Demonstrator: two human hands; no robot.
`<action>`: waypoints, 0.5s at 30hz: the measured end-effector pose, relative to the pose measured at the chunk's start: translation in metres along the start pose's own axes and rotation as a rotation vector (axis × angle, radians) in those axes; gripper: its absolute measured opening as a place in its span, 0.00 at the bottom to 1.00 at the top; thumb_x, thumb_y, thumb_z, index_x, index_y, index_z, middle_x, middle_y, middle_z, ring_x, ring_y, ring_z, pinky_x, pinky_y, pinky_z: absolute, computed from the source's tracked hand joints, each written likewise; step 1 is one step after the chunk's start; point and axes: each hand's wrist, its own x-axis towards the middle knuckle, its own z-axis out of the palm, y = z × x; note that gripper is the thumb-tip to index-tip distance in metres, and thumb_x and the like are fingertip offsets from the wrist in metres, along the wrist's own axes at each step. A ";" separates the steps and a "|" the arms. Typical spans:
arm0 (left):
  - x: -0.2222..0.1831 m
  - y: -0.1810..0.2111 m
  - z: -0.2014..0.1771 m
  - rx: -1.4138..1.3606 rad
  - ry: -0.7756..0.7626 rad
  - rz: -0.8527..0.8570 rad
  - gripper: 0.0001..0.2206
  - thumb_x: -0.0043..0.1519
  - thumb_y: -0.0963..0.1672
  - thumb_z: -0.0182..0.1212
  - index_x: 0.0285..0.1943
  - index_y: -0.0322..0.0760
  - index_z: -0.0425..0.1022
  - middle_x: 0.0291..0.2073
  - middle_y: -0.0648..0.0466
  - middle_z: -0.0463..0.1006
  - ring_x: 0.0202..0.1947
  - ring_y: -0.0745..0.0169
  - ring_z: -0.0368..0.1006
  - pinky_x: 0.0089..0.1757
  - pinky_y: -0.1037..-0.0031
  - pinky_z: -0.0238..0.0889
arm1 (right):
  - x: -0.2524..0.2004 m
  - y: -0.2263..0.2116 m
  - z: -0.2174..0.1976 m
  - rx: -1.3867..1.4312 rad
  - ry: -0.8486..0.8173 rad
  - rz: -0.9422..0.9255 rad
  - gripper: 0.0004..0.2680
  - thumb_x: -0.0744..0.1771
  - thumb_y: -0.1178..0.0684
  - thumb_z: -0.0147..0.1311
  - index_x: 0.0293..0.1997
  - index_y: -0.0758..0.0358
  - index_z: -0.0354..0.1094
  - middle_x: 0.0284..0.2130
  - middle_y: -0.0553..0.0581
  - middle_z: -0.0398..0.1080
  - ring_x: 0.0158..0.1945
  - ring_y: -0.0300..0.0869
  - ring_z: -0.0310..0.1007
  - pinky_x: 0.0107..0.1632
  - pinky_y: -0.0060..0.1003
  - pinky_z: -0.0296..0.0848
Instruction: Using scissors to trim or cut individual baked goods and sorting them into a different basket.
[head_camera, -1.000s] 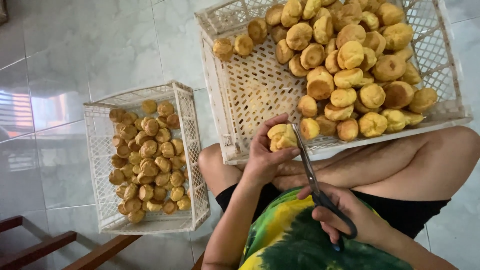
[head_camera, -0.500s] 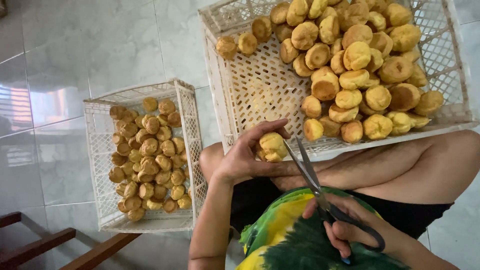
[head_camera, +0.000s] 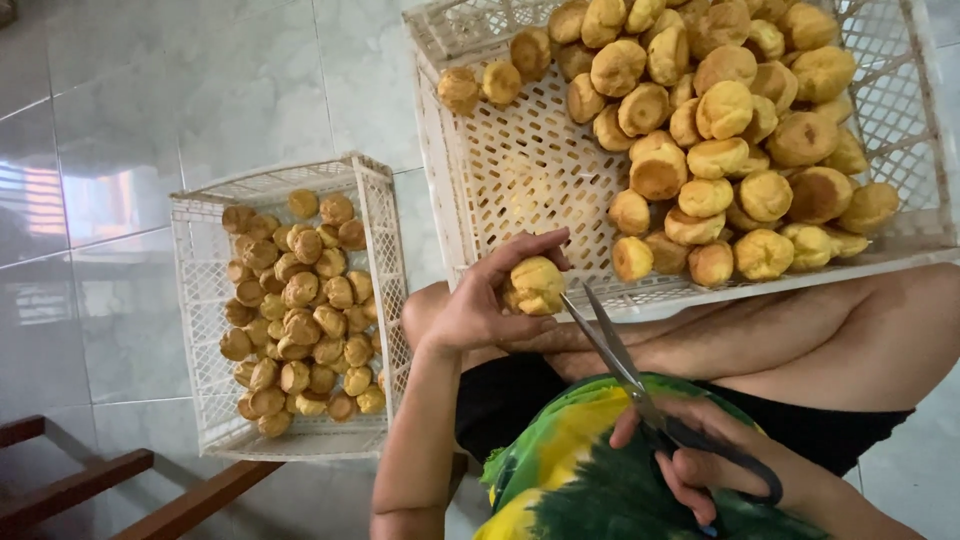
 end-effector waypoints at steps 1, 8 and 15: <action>0.000 0.003 0.000 0.065 -0.023 -0.004 0.40 0.45 0.35 0.74 0.73 0.41 0.67 0.54 0.52 0.76 0.55 0.58 0.73 0.58 0.71 0.70 | 0.000 0.000 0.001 0.007 0.018 0.006 0.28 0.61 0.40 0.66 0.55 0.80 0.72 0.12 0.57 0.69 0.12 0.39 0.64 0.17 0.30 0.60; 0.002 0.021 0.007 0.350 -0.154 0.027 0.34 0.52 0.38 0.73 0.71 0.42 0.67 0.55 0.55 0.76 0.51 0.62 0.74 0.50 0.77 0.69 | 0.005 -0.006 0.007 0.015 0.068 0.006 0.22 0.63 0.48 0.62 0.57 0.80 0.71 0.12 0.57 0.68 0.12 0.39 0.64 0.17 0.30 0.61; -0.003 0.026 0.000 0.407 -0.166 -0.013 0.39 0.51 0.38 0.72 0.75 0.43 0.63 0.60 0.55 0.75 0.54 0.62 0.74 0.50 0.78 0.69 | 0.010 -0.003 0.007 -0.037 0.117 0.124 0.19 0.64 0.49 0.61 0.56 0.76 0.74 0.09 0.55 0.65 0.09 0.39 0.59 0.14 0.31 0.55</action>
